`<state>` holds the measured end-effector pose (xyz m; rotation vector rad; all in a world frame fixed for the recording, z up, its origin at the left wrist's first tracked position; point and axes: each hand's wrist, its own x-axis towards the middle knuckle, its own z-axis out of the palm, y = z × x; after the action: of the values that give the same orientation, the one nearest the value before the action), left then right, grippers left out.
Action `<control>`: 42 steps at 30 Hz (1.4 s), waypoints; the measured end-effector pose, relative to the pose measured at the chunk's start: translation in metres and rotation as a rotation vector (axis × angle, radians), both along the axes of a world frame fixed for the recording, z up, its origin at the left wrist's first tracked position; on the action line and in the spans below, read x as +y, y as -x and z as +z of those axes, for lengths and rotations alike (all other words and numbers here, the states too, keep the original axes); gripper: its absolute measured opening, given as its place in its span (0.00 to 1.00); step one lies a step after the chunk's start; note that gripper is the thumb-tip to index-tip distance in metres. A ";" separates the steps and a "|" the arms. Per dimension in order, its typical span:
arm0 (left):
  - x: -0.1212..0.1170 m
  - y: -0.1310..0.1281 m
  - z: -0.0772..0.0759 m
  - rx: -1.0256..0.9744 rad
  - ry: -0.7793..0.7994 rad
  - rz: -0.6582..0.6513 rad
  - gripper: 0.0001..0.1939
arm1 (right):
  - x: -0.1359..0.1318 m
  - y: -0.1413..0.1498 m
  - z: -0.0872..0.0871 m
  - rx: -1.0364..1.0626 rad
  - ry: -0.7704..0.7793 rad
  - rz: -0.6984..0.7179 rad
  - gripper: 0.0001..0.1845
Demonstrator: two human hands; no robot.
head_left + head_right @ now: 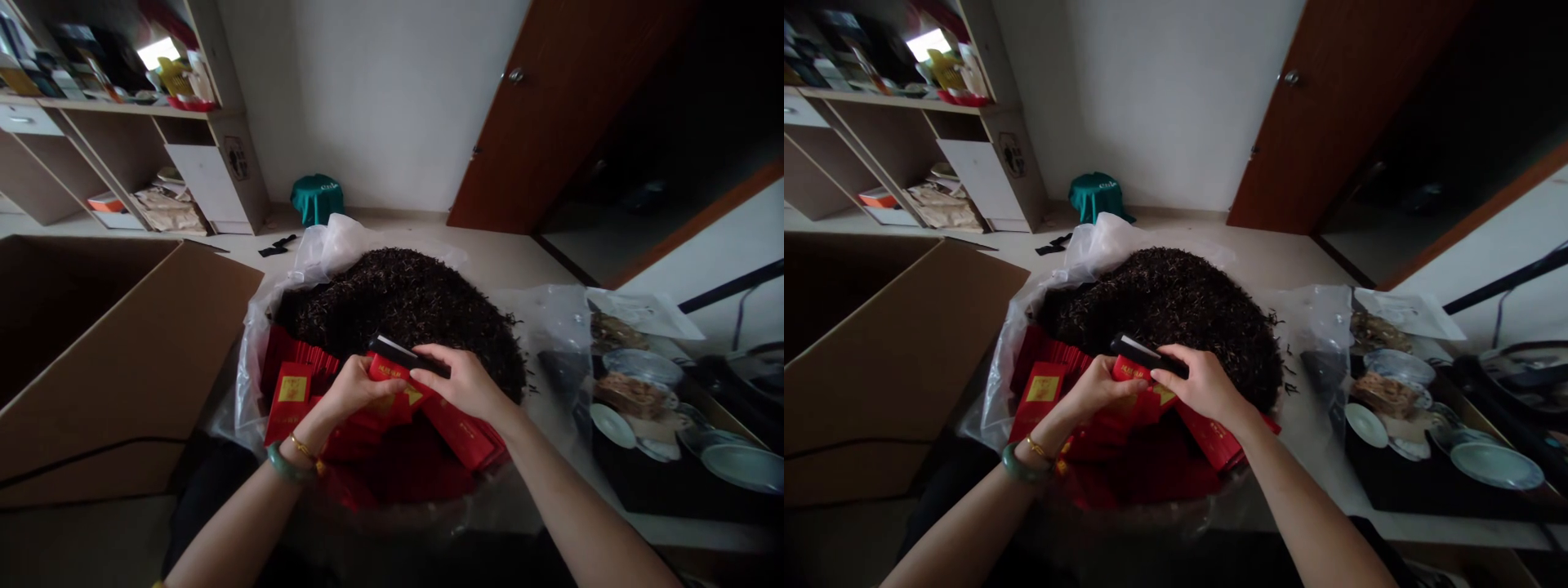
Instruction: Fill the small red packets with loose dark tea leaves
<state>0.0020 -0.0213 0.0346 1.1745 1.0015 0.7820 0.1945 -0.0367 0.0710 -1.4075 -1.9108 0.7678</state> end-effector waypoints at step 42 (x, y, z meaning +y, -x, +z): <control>0.020 0.033 0.021 -0.236 -0.204 0.532 0.23 | 0.009 0.001 -0.027 0.277 0.092 0.023 0.25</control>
<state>-0.0305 -0.0015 0.0554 0.9608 1.0644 1.4379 0.1939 -0.0277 0.0444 -1.2605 -1.6985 1.0170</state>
